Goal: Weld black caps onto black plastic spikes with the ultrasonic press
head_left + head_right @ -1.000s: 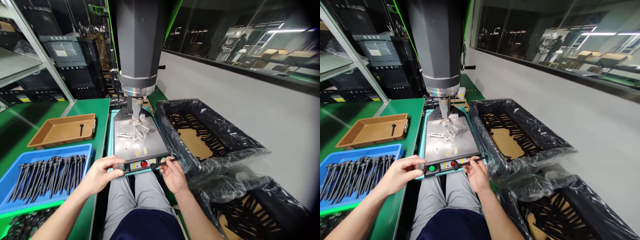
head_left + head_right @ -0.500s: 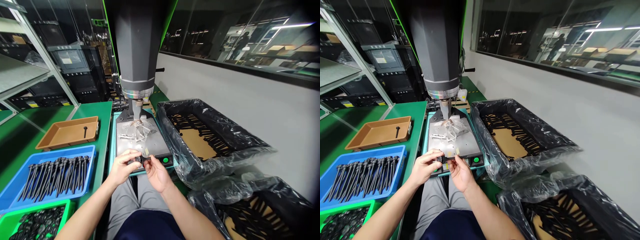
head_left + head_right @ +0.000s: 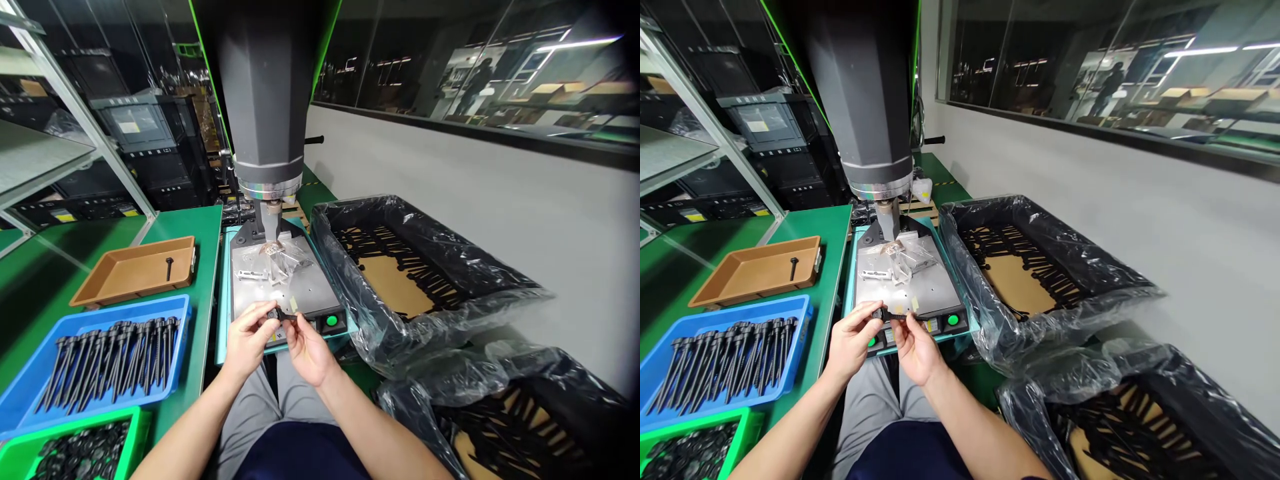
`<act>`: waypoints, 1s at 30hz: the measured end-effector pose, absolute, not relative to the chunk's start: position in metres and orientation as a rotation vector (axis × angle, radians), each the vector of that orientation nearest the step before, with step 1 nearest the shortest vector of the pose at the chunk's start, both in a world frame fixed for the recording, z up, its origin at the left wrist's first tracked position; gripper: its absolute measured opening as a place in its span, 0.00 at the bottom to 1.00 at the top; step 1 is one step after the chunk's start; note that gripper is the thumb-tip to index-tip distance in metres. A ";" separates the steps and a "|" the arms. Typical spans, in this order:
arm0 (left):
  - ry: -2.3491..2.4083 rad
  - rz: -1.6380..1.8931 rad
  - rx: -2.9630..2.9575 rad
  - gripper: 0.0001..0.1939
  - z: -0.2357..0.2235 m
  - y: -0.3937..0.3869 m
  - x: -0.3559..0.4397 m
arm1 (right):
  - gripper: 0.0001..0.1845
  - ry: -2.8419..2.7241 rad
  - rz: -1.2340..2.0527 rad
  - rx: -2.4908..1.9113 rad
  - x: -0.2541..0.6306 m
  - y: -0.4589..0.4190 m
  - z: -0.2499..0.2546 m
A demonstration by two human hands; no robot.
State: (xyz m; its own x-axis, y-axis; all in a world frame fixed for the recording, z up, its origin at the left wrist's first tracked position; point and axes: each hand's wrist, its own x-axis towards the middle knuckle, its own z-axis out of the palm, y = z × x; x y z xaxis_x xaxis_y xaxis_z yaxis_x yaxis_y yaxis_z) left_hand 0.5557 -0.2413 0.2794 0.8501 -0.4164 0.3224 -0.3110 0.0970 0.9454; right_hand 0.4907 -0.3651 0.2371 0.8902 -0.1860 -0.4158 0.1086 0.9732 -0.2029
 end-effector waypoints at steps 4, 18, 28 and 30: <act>-0.536 -0.085 1.479 0.15 0.274 -0.242 0.554 | 0.06 0.403 -0.203 -0.195 0.492 -0.366 0.237; -0.613 -0.165 1.530 0.16 0.273 -0.242 0.564 | 0.05 0.445 -0.131 -0.187 0.491 -0.369 0.231; -0.576 -0.356 1.268 0.14 0.251 -0.247 0.566 | 0.04 0.434 -0.187 -0.184 0.485 -0.369 0.226; -0.501 -0.366 1.130 0.14 0.246 -0.251 0.561 | 0.04 0.420 -0.169 -0.163 0.484 -0.366 0.223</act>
State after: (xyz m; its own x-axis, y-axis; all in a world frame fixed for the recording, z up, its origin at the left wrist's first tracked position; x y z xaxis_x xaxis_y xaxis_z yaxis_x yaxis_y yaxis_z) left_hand 0.5610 -0.2509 0.2461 0.8327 -0.5190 0.1932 0.0269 0.3865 0.9219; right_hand 0.4841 -0.3660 0.2233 0.8995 -0.1957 -0.3907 0.1287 0.9731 -0.1912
